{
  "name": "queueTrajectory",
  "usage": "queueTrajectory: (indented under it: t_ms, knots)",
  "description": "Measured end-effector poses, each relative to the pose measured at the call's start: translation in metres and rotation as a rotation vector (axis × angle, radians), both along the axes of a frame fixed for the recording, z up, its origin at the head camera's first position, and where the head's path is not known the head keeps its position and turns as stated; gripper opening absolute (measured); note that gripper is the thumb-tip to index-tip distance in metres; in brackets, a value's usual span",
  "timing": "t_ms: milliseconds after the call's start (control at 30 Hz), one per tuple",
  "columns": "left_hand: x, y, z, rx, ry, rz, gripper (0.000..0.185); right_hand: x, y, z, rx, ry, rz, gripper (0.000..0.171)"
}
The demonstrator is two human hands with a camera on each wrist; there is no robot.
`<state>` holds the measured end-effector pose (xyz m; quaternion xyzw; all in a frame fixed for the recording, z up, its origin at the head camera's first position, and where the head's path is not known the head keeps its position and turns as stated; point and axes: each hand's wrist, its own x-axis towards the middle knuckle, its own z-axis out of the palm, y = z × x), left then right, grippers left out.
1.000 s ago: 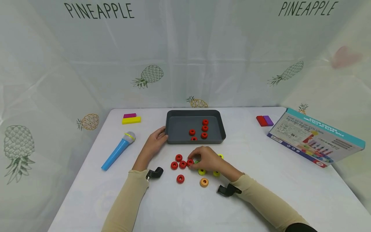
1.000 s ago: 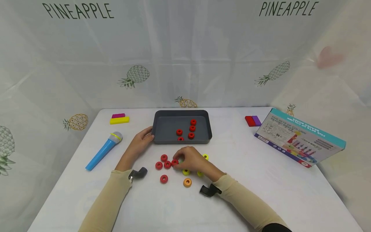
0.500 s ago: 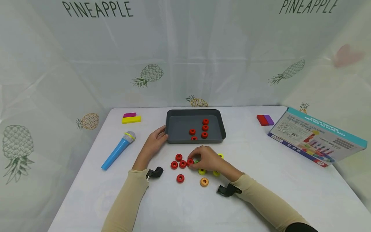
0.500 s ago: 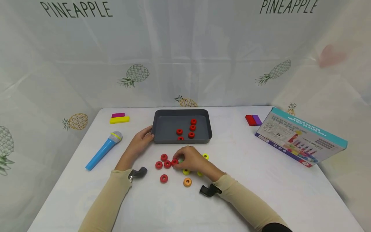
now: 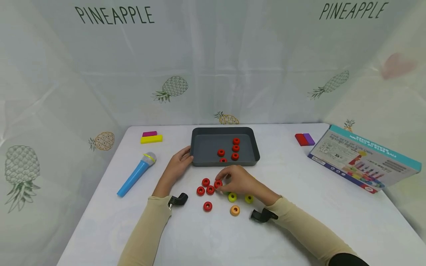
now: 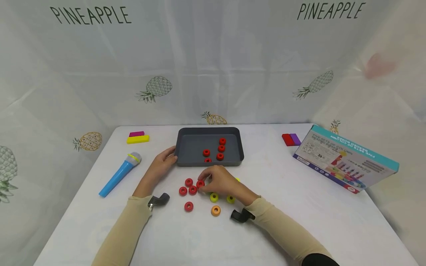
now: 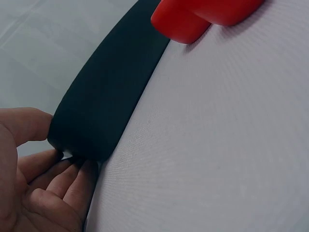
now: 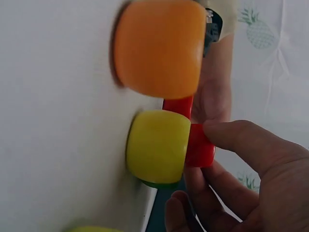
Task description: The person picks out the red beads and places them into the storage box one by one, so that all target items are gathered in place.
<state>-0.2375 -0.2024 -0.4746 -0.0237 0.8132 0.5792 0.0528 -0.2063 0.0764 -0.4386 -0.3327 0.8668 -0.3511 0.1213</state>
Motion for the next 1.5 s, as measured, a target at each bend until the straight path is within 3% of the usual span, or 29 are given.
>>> queueTrajectory:
  t_ms: [233,667,1167,1500]
  knots:
    - [0.000,0.000,0.000,0.005,-0.001,0.010,0.058,-0.012,-0.002,0.014,-0.044,0.005,0.022,0.021]
    - [0.000,-0.001,-0.003,0.016,0.010,0.000,0.058,-0.050,0.000,0.040,-0.133,0.001,-0.022,0.024]
    - [-0.001,0.000,-0.007,0.022,-0.006,0.009,0.057,-0.093,0.001,0.031,-0.078,-0.031,-0.163,0.027]
    - [-0.002,0.000,-0.005,0.003,0.005,0.012,0.057,-0.115,0.001,0.027,-0.052,-0.038,-0.198,0.029]
